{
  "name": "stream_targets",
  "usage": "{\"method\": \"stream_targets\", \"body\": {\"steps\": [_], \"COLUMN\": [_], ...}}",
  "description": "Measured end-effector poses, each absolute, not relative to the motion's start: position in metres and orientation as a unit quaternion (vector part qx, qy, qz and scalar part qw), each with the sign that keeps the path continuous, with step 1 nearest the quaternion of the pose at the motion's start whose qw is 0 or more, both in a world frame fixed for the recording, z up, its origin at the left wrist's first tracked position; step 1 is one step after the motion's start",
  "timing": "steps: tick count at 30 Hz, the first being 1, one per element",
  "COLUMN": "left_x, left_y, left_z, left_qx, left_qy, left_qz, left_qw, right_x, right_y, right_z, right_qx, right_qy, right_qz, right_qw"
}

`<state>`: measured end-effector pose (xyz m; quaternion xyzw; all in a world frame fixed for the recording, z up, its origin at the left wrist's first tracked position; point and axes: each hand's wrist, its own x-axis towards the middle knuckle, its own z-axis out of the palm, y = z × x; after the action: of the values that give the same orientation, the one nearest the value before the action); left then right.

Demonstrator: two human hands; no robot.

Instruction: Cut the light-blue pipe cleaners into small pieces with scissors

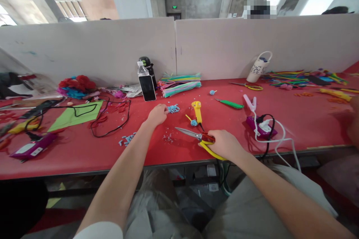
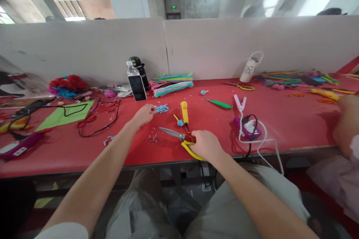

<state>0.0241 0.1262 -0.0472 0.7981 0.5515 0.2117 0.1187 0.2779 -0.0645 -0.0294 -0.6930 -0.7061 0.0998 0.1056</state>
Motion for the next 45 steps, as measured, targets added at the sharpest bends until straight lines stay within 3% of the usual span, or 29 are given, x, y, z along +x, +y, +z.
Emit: {"method": "stream_targets", "body": {"steps": [4, 9, 16, 37, 45], "left_x": [0.015, 0.011, 0.027, 0.032, 0.033], "left_y": [0.096, 0.042, -0.006, -0.018, -0.018], "left_z": [-0.039, -0.045, -0.067, -0.065, -0.064], "left_qx": [0.778, 0.647, 0.524, 0.586, 0.590], "left_qy": [0.533, 0.457, 0.431, 0.436, 0.440], "left_qz": [0.280, 0.484, 0.535, 0.499, 0.496], "left_qw": [0.182, 0.371, 0.504, 0.468, 0.460], "right_x": [0.279, 0.277, 0.270, 0.268, 0.265], "right_y": [-0.065, -0.068, -0.071, -0.071, -0.073], "right_z": [-0.029, -0.030, -0.034, -0.038, -0.031], "right_qx": [-0.696, -0.681, -0.658, -0.632, -0.660], "right_qy": [-0.704, -0.705, -0.713, -0.726, -0.738], "right_qz": [0.098, 0.116, 0.153, 0.195, 0.096], "right_qw": [0.107, 0.158, 0.189, 0.189, 0.099]}}
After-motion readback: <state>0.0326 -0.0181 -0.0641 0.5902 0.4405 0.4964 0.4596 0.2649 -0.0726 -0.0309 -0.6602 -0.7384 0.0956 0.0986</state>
